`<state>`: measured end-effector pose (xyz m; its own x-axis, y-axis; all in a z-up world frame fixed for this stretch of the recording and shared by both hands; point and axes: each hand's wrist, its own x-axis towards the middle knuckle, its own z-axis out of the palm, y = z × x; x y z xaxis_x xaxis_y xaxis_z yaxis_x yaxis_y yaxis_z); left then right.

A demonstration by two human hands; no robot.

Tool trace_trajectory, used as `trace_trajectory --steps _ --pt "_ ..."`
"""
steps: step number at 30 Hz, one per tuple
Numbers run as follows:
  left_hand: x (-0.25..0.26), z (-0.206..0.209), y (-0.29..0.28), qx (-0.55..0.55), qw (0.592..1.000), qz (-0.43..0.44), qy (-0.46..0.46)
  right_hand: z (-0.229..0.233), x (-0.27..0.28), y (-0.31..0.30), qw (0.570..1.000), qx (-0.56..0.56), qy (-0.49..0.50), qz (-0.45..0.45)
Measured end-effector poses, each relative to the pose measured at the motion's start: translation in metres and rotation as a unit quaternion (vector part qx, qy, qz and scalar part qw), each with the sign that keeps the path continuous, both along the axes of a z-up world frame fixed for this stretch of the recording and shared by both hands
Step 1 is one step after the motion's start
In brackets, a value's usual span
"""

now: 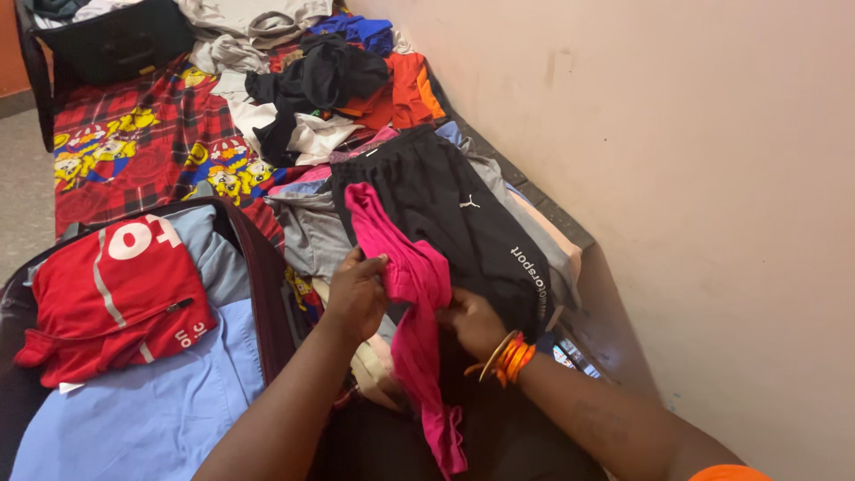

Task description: The person packs a suitcase by folding and placing various items of clothing, such as pants, shirts, and shorts, into it.

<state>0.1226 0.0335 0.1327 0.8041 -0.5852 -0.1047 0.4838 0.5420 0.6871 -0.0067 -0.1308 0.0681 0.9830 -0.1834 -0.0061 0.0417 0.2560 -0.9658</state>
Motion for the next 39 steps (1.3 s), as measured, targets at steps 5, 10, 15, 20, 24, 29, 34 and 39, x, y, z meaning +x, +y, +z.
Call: trace_trajectory --steps 5,10,15,20,24,29,34,39 --pt "0.009 0.022 0.018 -0.018 1.000 0.009 -0.001 0.013 -0.001 -0.044 0.998 0.066 0.011 0.019" --pt "0.036 0.033 0.056 -0.147 0.988 0.025 0.024 0.009 0.003 -0.117 0.937 0.344 0.020 0.055" --pt "0.056 0.007 0.064 0.032 0.991 0.125 0.038 -0.050 0.012 -0.168 0.932 0.332 0.127 -0.076" --pt "0.068 -0.079 0.056 0.351 0.911 0.122 -0.181 -0.060 0.019 -0.151 0.963 0.040 0.207 -0.170" --pt "0.095 -0.111 0.054 0.418 0.885 0.167 -0.121 -0.063 0.027 -0.143 0.977 -0.144 0.072 -0.140" --pt "0.098 -0.099 0.052 0.386 0.912 0.131 -0.034 -0.018 0.008 -0.123 0.945 -0.220 0.241 0.001" --pt "0.101 -0.098 0.055 0.284 0.935 0.173 -0.121 0.046 -0.036 -0.066 0.832 -0.248 0.131 0.478" --pt "0.080 -0.081 0.055 0.525 0.710 0.259 -0.391 0.068 -0.045 -0.009 0.780 -0.327 0.158 0.510"
